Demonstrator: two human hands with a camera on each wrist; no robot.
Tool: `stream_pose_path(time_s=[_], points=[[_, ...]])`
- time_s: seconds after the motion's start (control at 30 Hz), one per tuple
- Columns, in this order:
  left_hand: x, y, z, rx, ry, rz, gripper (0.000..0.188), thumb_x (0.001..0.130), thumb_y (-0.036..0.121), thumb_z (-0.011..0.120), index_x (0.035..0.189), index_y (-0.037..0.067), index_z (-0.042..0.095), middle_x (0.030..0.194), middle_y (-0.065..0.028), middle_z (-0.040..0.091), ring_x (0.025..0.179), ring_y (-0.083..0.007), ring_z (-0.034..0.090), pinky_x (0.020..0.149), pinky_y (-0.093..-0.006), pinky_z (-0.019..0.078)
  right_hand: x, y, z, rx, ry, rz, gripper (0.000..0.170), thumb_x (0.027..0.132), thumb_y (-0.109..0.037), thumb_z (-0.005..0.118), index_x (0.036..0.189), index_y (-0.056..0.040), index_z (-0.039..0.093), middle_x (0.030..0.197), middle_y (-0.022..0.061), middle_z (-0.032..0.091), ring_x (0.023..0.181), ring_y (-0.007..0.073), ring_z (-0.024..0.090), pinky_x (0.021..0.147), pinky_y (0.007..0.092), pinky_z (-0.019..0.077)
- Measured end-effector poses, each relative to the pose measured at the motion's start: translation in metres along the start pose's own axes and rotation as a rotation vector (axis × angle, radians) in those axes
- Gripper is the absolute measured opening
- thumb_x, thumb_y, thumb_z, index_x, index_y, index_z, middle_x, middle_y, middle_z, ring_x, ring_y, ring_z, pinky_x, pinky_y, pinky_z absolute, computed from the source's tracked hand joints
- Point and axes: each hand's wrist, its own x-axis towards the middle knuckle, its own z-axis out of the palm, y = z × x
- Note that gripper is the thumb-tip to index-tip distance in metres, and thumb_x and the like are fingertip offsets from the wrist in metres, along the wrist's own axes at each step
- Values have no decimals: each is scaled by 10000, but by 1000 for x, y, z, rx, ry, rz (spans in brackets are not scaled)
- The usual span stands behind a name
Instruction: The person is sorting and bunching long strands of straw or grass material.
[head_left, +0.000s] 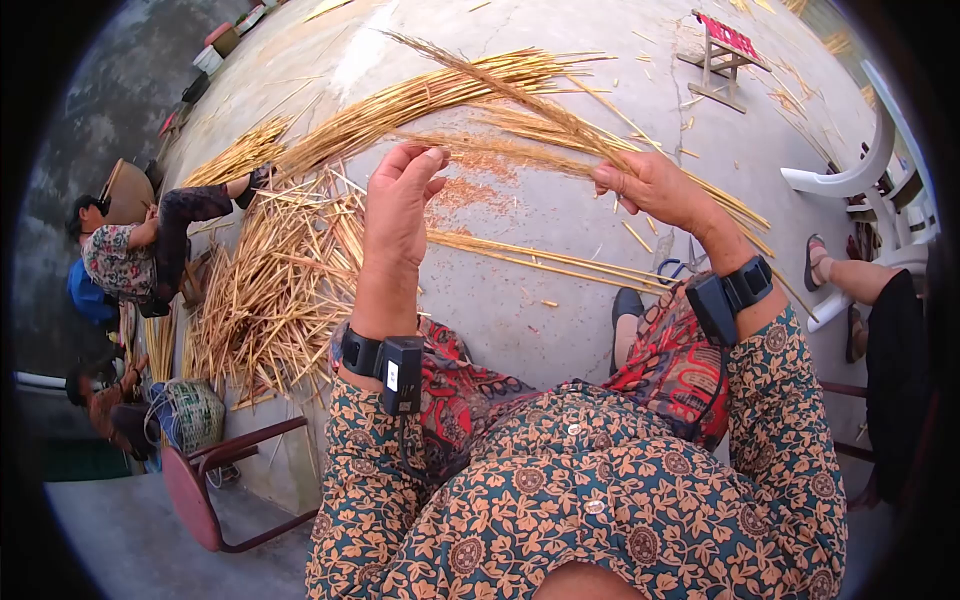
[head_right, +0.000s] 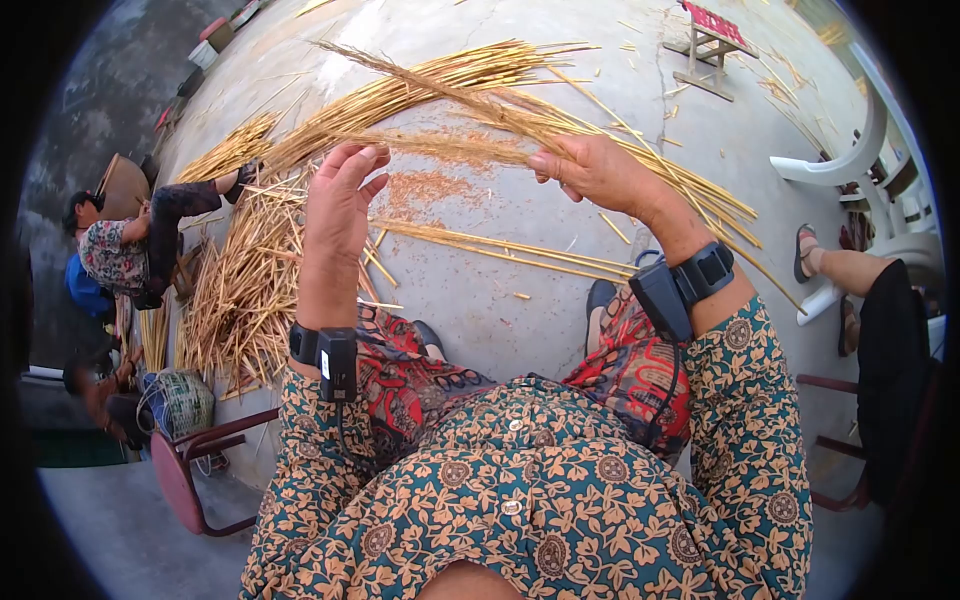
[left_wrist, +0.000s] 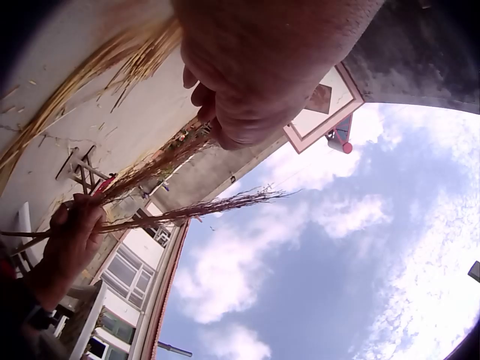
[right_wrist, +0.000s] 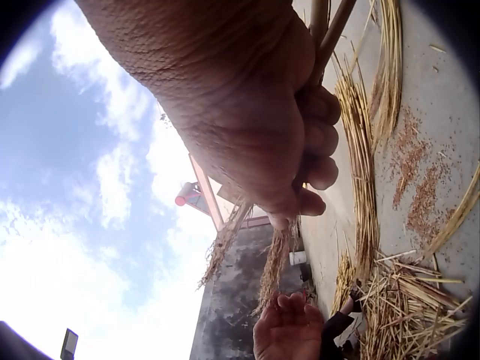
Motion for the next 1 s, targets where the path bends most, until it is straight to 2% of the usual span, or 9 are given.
stream_pose_path(time_s=[0.07, 0.17, 0.37, 0.47, 0.57, 1.0], points=[[2, -1, -2, -20, -38, 9, 111, 855, 113, 630, 954, 67, 612, 912, -46, 660, 891, -146, 622, 743, -280, 484, 1, 0, 1, 1, -9, 3, 426, 935, -483, 488, 851, -86, 617, 539, -4, 483, 502, 88, 466, 511, 262, 397], [1, 2, -2, 9, 3, -25, 100, 854, 95, 629, 946, 60, 612, 916, -57, 662, 883, -155, 633, 725, -272, 497, 0, -2, -1, -34, -35, 45, 394, 948, -408, 512, 892, -32, 613, 680, -5, 562, 528, 62, 453, 492, 220, 413], [1, 0, -3, -28, -36, -49, 85, 866, 106, 630, 939, 65, 615, 877, -52, 670, 858, -155, 644, 730, -270, 503, -2, -6, -2, -16, -34, 41, 399, 948, -410, 513, 895, -30, 625, 646, -6, 535, 525, 66, 453, 492, 226, 410], [3, -3, -6, -27, -64, -73, 83, 869, 98, 628, 943, 64, 618, 876, -58, 678, 855, -153, 651, 725, -263, 505, -1, -3, 0, -15, -12, 15, 427, 932, -487, 493, 846, -88, 617, 541, -9, 478, 504, 81, 464, 502, 252, 392], [2, 0, -5, -1, -34, -64, 78, 871, 95, 627, 942, 63, 623, 889, -69, 685, 857, -154, 657, 715, -255, 504, -1, -4, -2, -21, -29, 19, 398, 948, -408, 514, 886, -30, 620, 627, -3, 521, 523, 68, 456, 493, 225, 409], [1, 2, -3, 89, -21, -38, 122, 865, 146, 651, 939, 49, 642, 862, -56, 681, 811, -133, 651, 674, -233, 489, -2, -4, -2, -57, -17, -6, 403, 947, -421, 507, 880, -42, 627, 584, -2, 498, 500, 73, 452, 488, 237, 403]])
